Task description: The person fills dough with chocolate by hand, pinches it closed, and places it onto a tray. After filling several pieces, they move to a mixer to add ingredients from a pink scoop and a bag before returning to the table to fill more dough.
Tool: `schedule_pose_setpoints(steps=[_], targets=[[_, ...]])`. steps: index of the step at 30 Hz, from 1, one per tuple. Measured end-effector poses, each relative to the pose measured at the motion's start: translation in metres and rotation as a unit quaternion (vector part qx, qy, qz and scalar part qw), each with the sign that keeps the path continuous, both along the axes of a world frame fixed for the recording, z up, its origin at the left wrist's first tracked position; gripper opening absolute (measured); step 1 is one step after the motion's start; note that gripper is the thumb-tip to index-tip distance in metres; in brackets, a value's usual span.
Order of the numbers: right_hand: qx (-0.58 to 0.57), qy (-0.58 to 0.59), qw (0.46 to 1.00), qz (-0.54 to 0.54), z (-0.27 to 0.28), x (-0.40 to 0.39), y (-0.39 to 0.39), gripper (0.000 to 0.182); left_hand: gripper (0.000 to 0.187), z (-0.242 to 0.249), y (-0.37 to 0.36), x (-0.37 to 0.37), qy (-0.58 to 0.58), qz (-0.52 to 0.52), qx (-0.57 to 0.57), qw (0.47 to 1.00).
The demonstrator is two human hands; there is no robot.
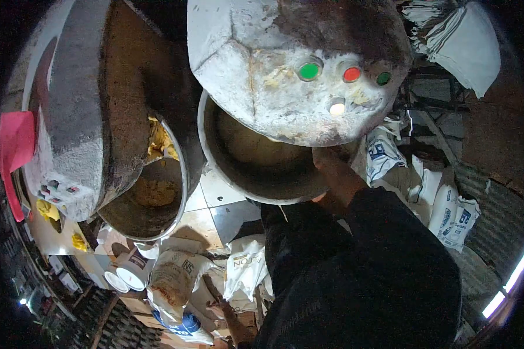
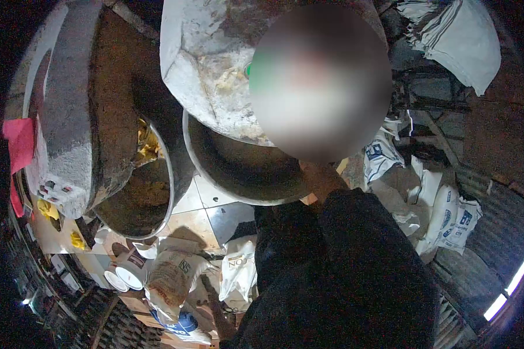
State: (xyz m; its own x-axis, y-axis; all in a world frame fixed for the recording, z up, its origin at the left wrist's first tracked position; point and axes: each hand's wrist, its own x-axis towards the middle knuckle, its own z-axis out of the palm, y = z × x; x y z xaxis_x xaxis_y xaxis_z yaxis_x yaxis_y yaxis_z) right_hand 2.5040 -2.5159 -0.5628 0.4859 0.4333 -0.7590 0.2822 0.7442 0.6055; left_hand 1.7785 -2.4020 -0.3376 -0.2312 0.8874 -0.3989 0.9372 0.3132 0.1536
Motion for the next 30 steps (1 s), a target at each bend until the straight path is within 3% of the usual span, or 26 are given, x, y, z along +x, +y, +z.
schedule_pose_setpoints(steps=[4,10,15,18,23,27,30], targets=[[0.241,0.120,0.939,-0.214,0.049,0.011,0.015,0.031,0.054,0.000,-0.012,-0.002,-0.010,0.023,-0.009,1.000],[0.425,0.197,0.841,-0.270,0.075,0.035,0.017,0.030,0.054,0.003,-0.026,0.004,-0.027,0.056,-0.024,0.998],[0.605,0.357,0.643,-0.305,0.095,0.101,-0.020,0.030,0.053,-0.003,-0.046,-0.003,-0.036,0.088,-0.032,0.995],[0.627,0.415,0.578,-0.317,0.100,0.128,-0.017,0.030,0.053,-0.012,-0.055,-0.005,-0.049,0.103,-0.039,0.993],[0.605,0.466,0.550,-0.338,0.111,0.095,0.036,0.030,0.054,-0.028,-0.054,-0.007,-0.105,0.122,-0.057,0.985],[0.552,0.475,0.564,-0.390,0.138,0.011,0.068,0.031,0.054,-0.038,-0.039,-0.006,-0.213,0.185,-0.079,0.956],[0.531,0.464,0.587,-0.397,0.142,-0.008,0.075,0.031,0.054,-0.034,-0.017,0.004,-0.293,0.258,-0.092,0.916]])
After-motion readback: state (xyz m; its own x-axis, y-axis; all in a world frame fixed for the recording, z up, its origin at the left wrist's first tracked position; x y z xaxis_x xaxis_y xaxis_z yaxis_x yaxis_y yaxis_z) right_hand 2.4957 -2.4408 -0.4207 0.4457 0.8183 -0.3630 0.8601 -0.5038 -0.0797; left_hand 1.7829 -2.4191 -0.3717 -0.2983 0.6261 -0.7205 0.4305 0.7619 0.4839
